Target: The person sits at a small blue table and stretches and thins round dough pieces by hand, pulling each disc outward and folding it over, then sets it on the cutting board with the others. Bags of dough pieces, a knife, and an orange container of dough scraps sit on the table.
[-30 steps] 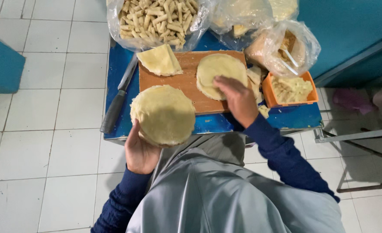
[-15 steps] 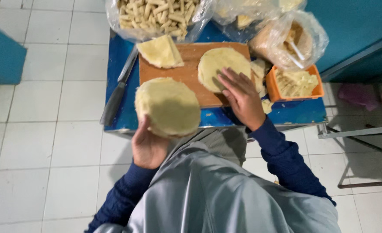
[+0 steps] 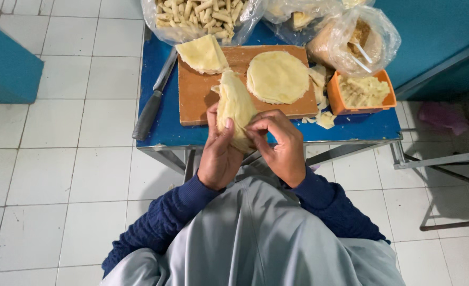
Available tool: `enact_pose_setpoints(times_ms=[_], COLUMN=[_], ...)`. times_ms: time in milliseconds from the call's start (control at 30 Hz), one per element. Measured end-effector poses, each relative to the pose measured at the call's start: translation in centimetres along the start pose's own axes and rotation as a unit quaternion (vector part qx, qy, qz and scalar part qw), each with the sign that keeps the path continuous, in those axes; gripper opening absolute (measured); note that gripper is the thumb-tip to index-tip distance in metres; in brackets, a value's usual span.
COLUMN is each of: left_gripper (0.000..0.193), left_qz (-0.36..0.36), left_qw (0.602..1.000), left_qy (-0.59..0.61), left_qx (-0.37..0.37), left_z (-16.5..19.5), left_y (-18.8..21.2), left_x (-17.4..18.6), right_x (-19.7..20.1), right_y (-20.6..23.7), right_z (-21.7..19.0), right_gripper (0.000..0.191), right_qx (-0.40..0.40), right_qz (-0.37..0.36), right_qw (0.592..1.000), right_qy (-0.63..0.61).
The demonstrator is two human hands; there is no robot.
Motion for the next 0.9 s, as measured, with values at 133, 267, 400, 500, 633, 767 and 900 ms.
enact_pose_setpoints(times_ms=[133, 267, 400, 500, 633, 767, 900], left_gripper=[0.037, 0.046, 0.054, 0.052, 0.055, 0.05, 0.033], left_qz=[0.012, 0.019, 0.073, 0.115, 0.085, 0.111, 0.031], left_qw=[0.999, 0.985, 0.949, 0.946, 0.95, 0.911, 0.815], left_qy=[-0.03, -0.167, -0.295, -0.289, -0.283, -0.39, -0.552], left_qx=[0.0, -0.043, -0.084, -0.089, -0.101, -0.071, -0.176], left_z=[-0.4, -0.7, -0.7, -0.2, 0.4, 0.7, 1.9], left_y=[-0.3, -0.1, -0.5, -0.5, -0.1, 0.4, 1.3], left_x=[0.2, 0.6, 1.2, 1.7, 1.6, 0.8, -1.3], right_x=[0.6, 0.1, -0.5, -0.7, -0.7, -1.1, -2.1], right_y=[0.6, 2.0, 2.8, 2.3, 2.0, 1.7, 1.1], right_z=[2.1, 5.6, 8.0, 9.0, 8.2, 5.7, 4.4], right_gripper=[0.006, 0.009, 0.011, 0.013, 0.033, 0.041, 0.049], right_qx=[-0.089, -0.245, -0.252, -0.28, -0.352, -0.24, -0.113], right_qz=[-0.007, -0.003, 0.006, 0.069, 0.084, 0.022, 0.049], right_qw=[0.989, 0.938, 0.888, 0.784, 0.722, 0.808, 0.918], right_qy=[-0.114, -0.244, -0.386, -0.55, -0.59, -0.538, -0.377])
Point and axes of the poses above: each hand's wrist, its own y-axis away from the middle knuckle, its own x-axis out of the back of the hand, z = x × y, the point moved 2 cm from there along -y, towards the middle knuckle, and after that the axes turned 7 degrees about -y, right-handed, at the moved point
